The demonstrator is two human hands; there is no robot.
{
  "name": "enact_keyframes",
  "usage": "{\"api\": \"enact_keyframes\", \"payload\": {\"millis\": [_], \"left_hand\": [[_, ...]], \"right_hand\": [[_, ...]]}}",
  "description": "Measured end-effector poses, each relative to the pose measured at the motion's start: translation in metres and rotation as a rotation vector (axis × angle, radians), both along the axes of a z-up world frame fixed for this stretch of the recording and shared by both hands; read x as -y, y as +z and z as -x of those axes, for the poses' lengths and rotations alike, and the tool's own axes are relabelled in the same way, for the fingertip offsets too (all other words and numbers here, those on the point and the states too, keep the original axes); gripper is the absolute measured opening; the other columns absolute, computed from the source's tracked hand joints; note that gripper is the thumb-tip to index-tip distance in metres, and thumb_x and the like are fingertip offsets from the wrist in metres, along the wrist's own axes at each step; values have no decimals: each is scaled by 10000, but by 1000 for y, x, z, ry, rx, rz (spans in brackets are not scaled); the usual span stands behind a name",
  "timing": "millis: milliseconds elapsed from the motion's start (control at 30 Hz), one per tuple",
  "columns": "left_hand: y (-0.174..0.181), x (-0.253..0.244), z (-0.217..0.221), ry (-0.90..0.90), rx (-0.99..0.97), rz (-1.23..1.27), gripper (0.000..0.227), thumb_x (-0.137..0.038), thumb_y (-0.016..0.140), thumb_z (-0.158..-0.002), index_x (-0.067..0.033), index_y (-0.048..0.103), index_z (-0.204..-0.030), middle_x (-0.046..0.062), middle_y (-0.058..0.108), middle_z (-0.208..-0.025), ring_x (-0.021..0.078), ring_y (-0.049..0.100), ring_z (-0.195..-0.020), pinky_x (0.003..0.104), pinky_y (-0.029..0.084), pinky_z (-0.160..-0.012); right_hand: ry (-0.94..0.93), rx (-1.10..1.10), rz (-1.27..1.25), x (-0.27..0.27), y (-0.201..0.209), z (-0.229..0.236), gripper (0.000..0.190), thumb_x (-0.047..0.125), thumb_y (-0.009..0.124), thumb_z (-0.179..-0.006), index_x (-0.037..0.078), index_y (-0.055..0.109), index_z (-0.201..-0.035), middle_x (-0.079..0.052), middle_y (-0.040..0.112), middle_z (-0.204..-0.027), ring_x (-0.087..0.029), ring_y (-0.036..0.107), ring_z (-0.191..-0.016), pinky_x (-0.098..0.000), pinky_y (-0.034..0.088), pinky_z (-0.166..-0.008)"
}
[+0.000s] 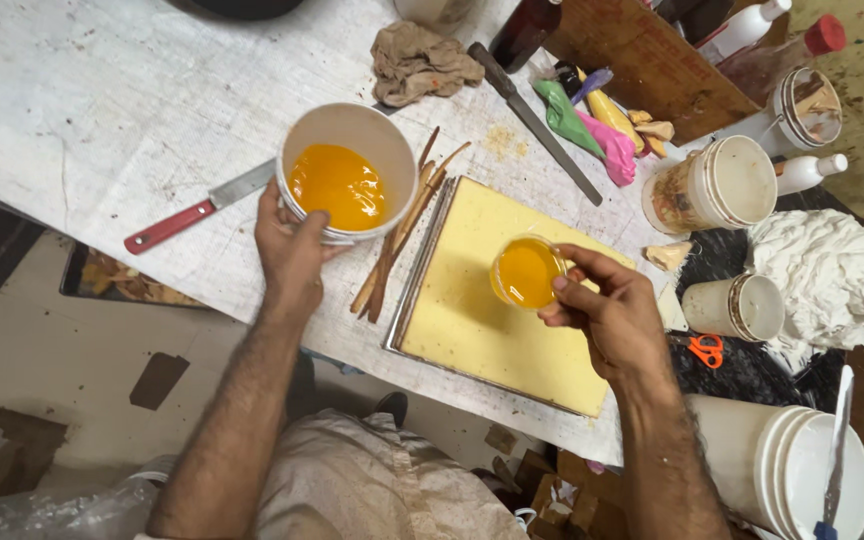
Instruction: The person cuts a yellow rectangular sheet with a long knife, then pours a yellow liquid from a bucket into a small cup and spreads it evenly over the sheet's surface using their hand. The person repeats the pouring and spreading process multiple times to fully coat the sheet.
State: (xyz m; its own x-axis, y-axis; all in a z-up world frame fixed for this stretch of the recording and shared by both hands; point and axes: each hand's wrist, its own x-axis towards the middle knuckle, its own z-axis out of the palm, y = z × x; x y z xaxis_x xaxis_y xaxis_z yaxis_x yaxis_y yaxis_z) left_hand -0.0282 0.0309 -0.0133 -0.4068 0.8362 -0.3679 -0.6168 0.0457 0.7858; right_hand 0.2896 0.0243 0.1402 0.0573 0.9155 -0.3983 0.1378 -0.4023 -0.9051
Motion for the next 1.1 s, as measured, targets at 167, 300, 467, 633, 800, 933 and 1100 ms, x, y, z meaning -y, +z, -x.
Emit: {"api": "enact_keyframes", "payload": {"millis": [167,300,467,633,800,933,1100], "left_hand": [[-27,29,-31,93,-432,-14,700,-24,655,-960,-47,306,-1566,194,407,-1390,364,535,-1308,449,659,-948],[-47,81,-108,-53,-836,-181,832,-157,743,-921,-6,271,-1590,256,331,-1604,387,327,-1532,516,308,-1252],[-77,74,-128,-676,-959,-209,1187,-463,797,-865,79,38,-1600,303,41,-1687,420,43,-1584,499,157,-1268],[-89,52,-124,-747,-979,-322,1256,-561,773,-841,76,11,-1609,293,44,-1713,407,28,-1603,501,163,-1282],[-87,37,-122,-800,-999,-317,1251,-591,758,-858,59,2,-1614,294,22,-1712,403,18,-1610,511,156,-1286],[-83,25,-121,-804,-1026,-341,1270,-601,750,-853,66,-22,-1610,295,13,-1703,411,18,-1599,512,156,-1278],[-78,3,-122,-794,-1085,-372,1256,-610,729,-866,62,-20,-1618,288,13,-1720,413,29,-1605,506,155,-1293]], "right_hand": [[-16,-32,24,24,-13,-29,404,-62,670,-896,-65,635,-1299,-54,601,-924,-203,716,-636,-274,626,-580],[-37,-22,4,31,-18,-34,404,-62,670,-887,-71,648,-1290,-40,609,-940,-205,725,-640,-280,632,-587],[-38,-36,-14,31,-17,-32,407,-60,673,-895,-69,662,-1302,-45,620,-935,-197,716,-646,-272,630,-602],[-35,-40,-39,20,-21,-29,398,-56,672,-909,-75,656,-1306,-41,618,-898,-194,716,-643,-275,630,-600],[-31,-12,-72,5,-18,-23,391,-49,666,-921,-83,653,-1310,-45,627,-877,-190,717,-646,-271,633,-601],[-45,14,-86,-8,-15,-17,384,-42,665,-930,-87,648,-1311,-59,647,-873,-188,713,-640,-270,632,-600],[-39,28,-130,-29,-13,-11,386,-42,664,-939,-96,641,-1320,-65,651,-878,-186,714,-641,-268,633,-604]]}}
